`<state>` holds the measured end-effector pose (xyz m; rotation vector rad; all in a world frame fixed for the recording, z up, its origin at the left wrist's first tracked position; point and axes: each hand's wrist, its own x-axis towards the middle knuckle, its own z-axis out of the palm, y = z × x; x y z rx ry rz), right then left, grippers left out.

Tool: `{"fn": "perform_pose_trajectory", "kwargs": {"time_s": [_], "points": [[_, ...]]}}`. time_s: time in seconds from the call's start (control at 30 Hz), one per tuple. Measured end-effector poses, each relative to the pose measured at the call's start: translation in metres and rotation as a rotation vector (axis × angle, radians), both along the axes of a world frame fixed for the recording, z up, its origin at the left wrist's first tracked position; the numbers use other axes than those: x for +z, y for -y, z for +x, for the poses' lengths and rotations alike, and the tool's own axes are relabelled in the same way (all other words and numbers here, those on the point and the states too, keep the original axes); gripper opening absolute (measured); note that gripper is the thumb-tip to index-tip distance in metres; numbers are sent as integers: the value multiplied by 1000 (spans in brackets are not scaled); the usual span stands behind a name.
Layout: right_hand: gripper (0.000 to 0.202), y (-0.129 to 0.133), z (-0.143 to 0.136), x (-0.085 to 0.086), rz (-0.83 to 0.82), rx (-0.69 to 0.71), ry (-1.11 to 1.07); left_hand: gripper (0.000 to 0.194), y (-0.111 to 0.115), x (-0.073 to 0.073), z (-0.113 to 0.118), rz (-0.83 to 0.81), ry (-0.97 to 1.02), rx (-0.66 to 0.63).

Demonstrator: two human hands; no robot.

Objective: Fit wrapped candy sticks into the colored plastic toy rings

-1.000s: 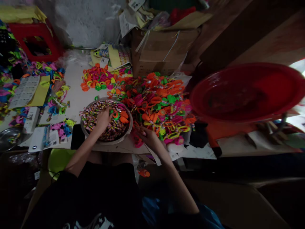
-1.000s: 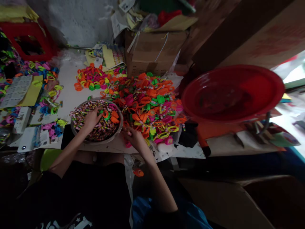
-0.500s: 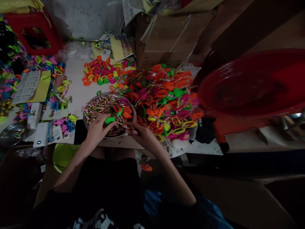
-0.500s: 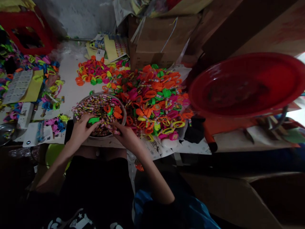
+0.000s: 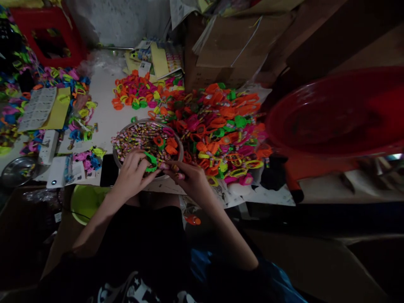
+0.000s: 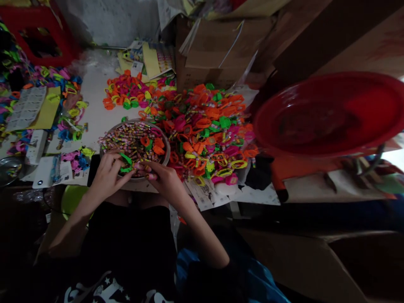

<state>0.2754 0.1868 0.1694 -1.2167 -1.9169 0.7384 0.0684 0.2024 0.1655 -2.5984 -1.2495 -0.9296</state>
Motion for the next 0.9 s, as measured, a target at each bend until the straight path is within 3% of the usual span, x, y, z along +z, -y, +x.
{"fn": "perform_pose_trajectory", "kwargs": {"time_s": [0.2, 0.3, 0.47, 0.63, 0.9], "points": [[34, 8, -5, 1, 100, 34, 39, 29, 7, 8, -4, 33, -23, 52], [34, 10, -7, 3, 115, 43, 57, 26, 11, 12, -5, 35, 26, 78], [33, 10, -9, 5, 107, 71, 45, 28, 10, 14, -8, -35, 109, -43], [34, 10, -8, 8, 113, 53, 60, 27, 9, 17, -11, -67, -49, -50], [34, 19, -10, 21, 83, 79, 127, 31, 10, 22, -12, -59, -108, -100]]}}
